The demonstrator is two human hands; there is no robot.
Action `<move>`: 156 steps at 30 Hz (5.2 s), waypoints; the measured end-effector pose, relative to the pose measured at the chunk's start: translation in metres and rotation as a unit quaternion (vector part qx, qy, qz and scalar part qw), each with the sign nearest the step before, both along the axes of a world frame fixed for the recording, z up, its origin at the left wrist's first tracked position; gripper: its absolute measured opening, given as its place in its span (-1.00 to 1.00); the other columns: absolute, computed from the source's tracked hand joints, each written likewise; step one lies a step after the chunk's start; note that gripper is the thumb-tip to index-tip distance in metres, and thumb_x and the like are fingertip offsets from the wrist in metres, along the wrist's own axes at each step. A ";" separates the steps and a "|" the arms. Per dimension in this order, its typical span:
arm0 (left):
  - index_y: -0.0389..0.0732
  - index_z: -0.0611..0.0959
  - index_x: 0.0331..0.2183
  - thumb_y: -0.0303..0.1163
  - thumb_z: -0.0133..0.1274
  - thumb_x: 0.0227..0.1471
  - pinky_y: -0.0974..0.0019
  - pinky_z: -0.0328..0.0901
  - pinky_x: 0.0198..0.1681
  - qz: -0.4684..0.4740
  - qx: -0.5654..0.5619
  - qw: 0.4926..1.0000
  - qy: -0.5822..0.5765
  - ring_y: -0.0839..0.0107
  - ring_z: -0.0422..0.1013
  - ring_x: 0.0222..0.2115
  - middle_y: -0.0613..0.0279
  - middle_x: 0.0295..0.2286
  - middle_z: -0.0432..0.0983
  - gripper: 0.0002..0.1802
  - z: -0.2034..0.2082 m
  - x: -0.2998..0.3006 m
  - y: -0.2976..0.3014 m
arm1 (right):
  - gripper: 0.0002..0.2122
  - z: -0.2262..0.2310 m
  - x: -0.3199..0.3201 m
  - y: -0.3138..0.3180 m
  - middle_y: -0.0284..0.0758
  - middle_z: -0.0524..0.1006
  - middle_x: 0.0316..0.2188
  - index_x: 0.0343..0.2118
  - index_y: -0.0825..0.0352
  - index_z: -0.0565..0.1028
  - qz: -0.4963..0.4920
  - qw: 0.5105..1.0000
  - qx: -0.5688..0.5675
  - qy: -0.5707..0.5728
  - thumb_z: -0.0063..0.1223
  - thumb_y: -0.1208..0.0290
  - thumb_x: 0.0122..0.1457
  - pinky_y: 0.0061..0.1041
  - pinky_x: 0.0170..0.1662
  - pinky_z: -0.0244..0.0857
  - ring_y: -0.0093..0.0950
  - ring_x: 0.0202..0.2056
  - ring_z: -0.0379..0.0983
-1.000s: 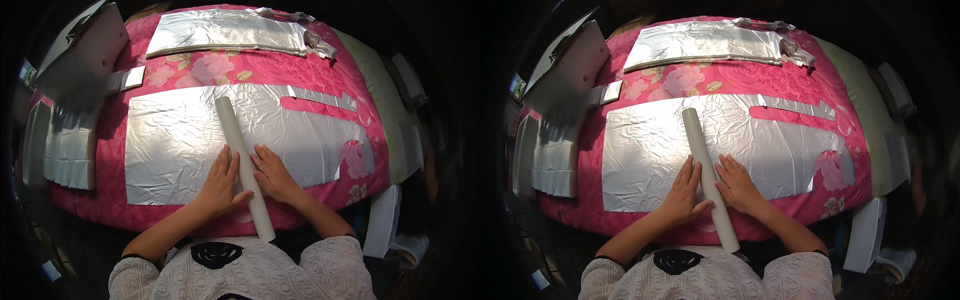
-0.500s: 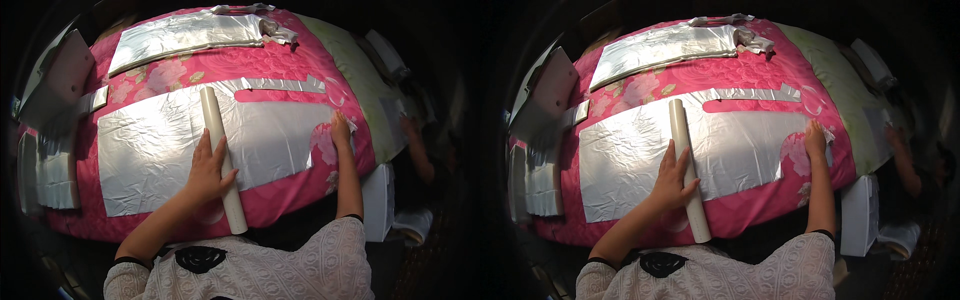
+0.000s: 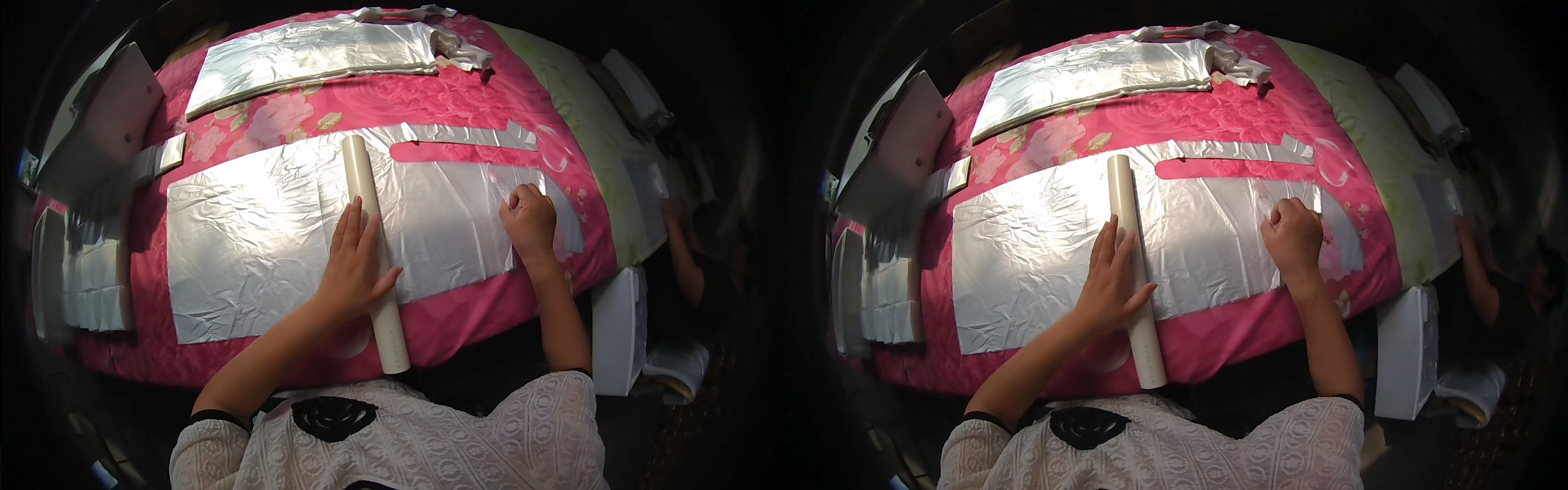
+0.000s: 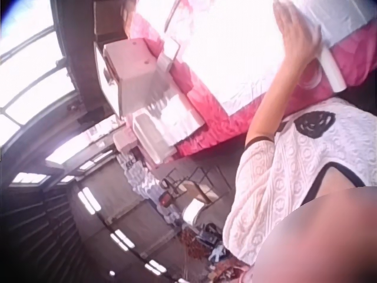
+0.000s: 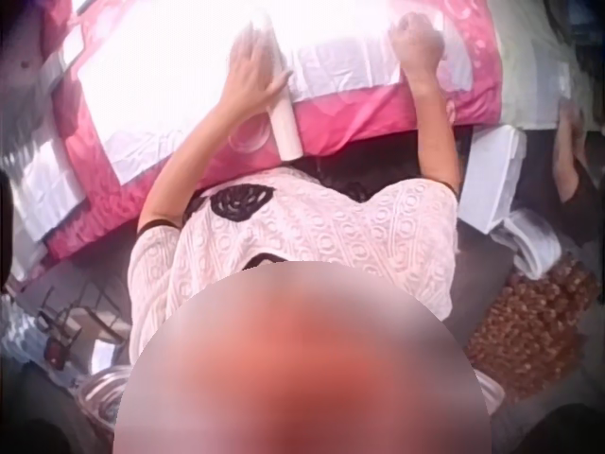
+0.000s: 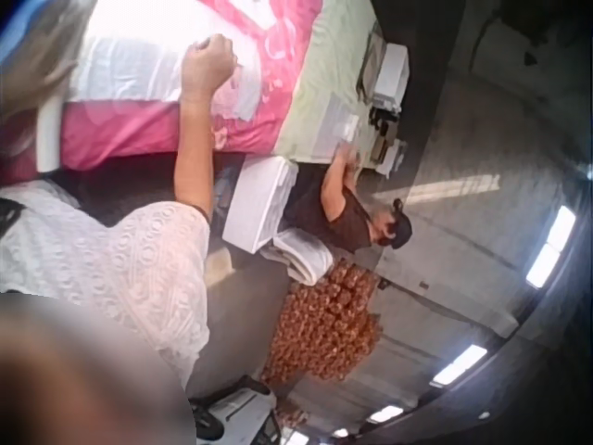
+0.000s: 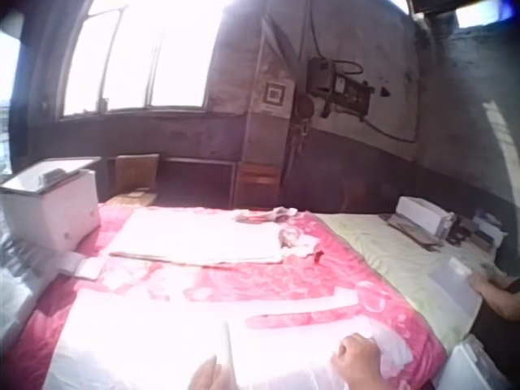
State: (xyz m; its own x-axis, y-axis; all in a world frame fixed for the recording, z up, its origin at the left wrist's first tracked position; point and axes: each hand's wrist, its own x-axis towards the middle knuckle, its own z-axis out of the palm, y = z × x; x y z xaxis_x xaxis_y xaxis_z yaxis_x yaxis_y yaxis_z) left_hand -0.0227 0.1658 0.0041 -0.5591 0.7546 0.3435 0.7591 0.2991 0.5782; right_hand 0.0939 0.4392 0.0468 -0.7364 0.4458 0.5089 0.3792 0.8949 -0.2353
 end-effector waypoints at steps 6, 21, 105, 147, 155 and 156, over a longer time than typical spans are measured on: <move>-0.30 0.34 0.01 -0.29 -0.05 0.10 0.29 0.27 -0.02 -0.062 0.139 0.873 -0.464 0.28 0.35 -0.08 0.00 -0.06 0.33 -0.52 0.030 0.025 -0.017 | -0.87 0.014 -0.008 -0.114 -0.32 0.49 -0.34 -0.39 0.41 0.49 0.255 0.824 -0.506 0.005 0.15 0.49 0.00 -0.65 -0.34 0.33 -0.65 -0.42 0.45; -0.34 0.43 -0.12 -0.35 0.08 0.04 0.53 0.36 -0.30 0.079 0.150 0.734 -0.658 0.55 0.42 -0.35 0.17 -0.31 0.48 -0.62 0.021 0.012 -0.054 | -0.74 0.006 -0.003 -0.182 -0.22 0.45 -0.16 -0.21 0.34 0.48 0.413 0.819 -0.389 -0.086 0.13 0.53 -0.04 -0.40 -0.09 0.33 -0.26 -0.13 0.42; -0.55 0.13 0.09 -0.24 -0.28 -0.01 0.03 -0.25 0.25 0.002 -0.128 0.986 0.103 -0.04 -0.11 0.21 -0.29 0.13 0.00 -0.29 -0.031 0.000 0.008 | -0.66 -0.031 -0.133 -0.079 -0.34 0.52 -0.50 -0.32 0.45 0.50 0.102 0.838 -0.519 -0.134 0.06 0.19 0.11 -0.62 -0.34 0.29 -0.60 -0.48 0.41; -0.51 0.08 0.12 -0.25 -0.16 -0.02 0.01 -0.24 0.25 0.011 -0.093 0.984 0.150 -0.04 -0.17 0.22 -0.26 0.15 -0.09 -0.25 -0.056 -0.004 0.012 | -0.37 0.022 -0.139 -0.274 -0.04 0.20 0.13 0.13 0.45 0.16 0.608 0.755 -0.242 -0.055 0.04 0.17 0.07 -0.25 0.23 -0.07 -0.13 0.23 -0.04; -0.57 0.06 0.10 -0.03 -0.22 -0.06 0.00 -0.31 0.25 -0.028 -0.135 0.986 0.094 -0.12 -0.21 0.21 -0.37 0.14 -0.11 -0.11 -0.032 -0.003 0.007 | -0.51 -0.016 -0.031 -0.088 -0.08 0.29 0.07 0.03 0.42 0.32 0.400 0.905 -0.103 -0.100 -0.05 0.17 0.11 -0.25 0.16 0.05 -0.13 0.13 0.17; -0.54 0.02 0.12 -0.08 -0.11 -0.08 0.00 -0.31 0.25 -0.033 -0.120 0.991 0.046 -0.09 -0.23 0.22 -0.33 0.16 -0.15 -0.10 -0.025 -0.004 0.002 | -0.50 -0.019 -0.028 -0.085 -0.08 0.27 0.09 0.04 0.42 0.31 0.411 0.900 -0.085 -0.117 -0.09 0.14 0.14 -0.25 0.17 0.04 -0.13 0.14 0.16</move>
State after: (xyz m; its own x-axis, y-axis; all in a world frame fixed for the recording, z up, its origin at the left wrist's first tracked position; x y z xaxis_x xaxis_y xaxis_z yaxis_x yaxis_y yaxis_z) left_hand -0.0262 0.1682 -0.0211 -0.4802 0.8545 0.1980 0.8282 0.3672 0.4234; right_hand 0.0656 0.3540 0.0283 -0.9311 -0.2425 0.2726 -0.3381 0.8545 -0.3944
